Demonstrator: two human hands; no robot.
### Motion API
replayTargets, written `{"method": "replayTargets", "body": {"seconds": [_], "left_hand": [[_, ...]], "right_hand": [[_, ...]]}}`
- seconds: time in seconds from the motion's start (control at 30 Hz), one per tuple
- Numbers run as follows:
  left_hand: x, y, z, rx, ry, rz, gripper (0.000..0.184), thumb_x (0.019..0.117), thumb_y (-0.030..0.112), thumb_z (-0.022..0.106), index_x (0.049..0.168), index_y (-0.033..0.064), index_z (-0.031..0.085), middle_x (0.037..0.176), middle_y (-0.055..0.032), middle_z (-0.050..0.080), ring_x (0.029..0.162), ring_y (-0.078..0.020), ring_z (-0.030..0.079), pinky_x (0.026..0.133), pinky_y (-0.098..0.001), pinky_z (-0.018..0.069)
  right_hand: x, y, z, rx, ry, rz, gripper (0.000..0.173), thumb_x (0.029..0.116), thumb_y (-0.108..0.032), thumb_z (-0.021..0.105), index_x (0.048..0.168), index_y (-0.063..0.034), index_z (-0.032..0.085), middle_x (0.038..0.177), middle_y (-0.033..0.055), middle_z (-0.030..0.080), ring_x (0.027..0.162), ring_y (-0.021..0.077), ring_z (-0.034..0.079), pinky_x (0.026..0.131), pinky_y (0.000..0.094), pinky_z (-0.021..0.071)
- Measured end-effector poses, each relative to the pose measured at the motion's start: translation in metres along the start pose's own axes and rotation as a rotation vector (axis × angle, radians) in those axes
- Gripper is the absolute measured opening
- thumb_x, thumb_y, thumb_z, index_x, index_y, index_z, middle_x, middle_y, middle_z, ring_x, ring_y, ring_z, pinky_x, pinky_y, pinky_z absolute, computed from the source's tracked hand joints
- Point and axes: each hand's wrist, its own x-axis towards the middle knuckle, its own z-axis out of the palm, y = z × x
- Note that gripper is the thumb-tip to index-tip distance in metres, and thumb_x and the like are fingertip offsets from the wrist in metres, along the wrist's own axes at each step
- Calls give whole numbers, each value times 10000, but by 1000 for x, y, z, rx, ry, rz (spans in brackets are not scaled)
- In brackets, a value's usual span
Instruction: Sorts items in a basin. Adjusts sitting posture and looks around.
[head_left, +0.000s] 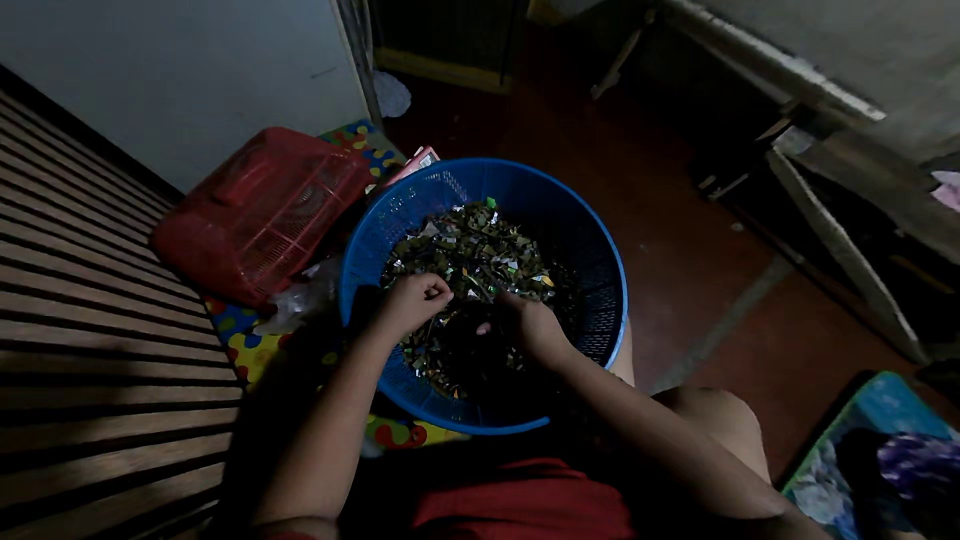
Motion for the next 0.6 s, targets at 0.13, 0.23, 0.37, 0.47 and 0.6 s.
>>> {"method": "replayTargets", "body": {"seconds": [0.13,0.23,0.37,0.47,0.6], "left_hand": [[0,-1,2,-21,0,15,162,992,190,691,1037,38,726,927,-100,717,812,-173,696,813,-393,594],[1,2,2,-22,-49,0,175,994,192,691,1060,33,723,962,-110,722,861,-184,704,855,-409,590],[0,4,0,-28,-41,-4,169,995,190,690,1058,36,721,949,-102,718,852,-169,694,843,-387,582],[0,5,0,-30,-32,-5,162,1001,181,680,1058,35,717,935,-104,717,832,-179,697,828,-396,587],[-1,4,1,-24,-40,-3,159,996,188,688,1050,42,722,938,-97,719,835,-168,700,834,-389,591]], "right_hand": [[1,2,4,-23,-25,-57,782,814,-654,748,1313,-64,627,1208,184,674,1212,401,583,1019,585,471],[7,-3,10,-30,3,-87,641,875,-576,729,1249,-60,662,1160,180,691,1173,398,613,1006,580,482],[5,-9,5,-6,-25,-30,402,952,-414,692,1153,-66,679,1017,179,698,1031,375,664,911,577,513],[0,-6,2,-4,-38,-15,459,947,-457,693,1186,-66,665,993,177,697,991,367,675,882,578,523],[-1,-1,4,21,-15,-24,513,952,-535,654,1157,-65,664,960,169,693,948,355,682,852,573,534]]}}
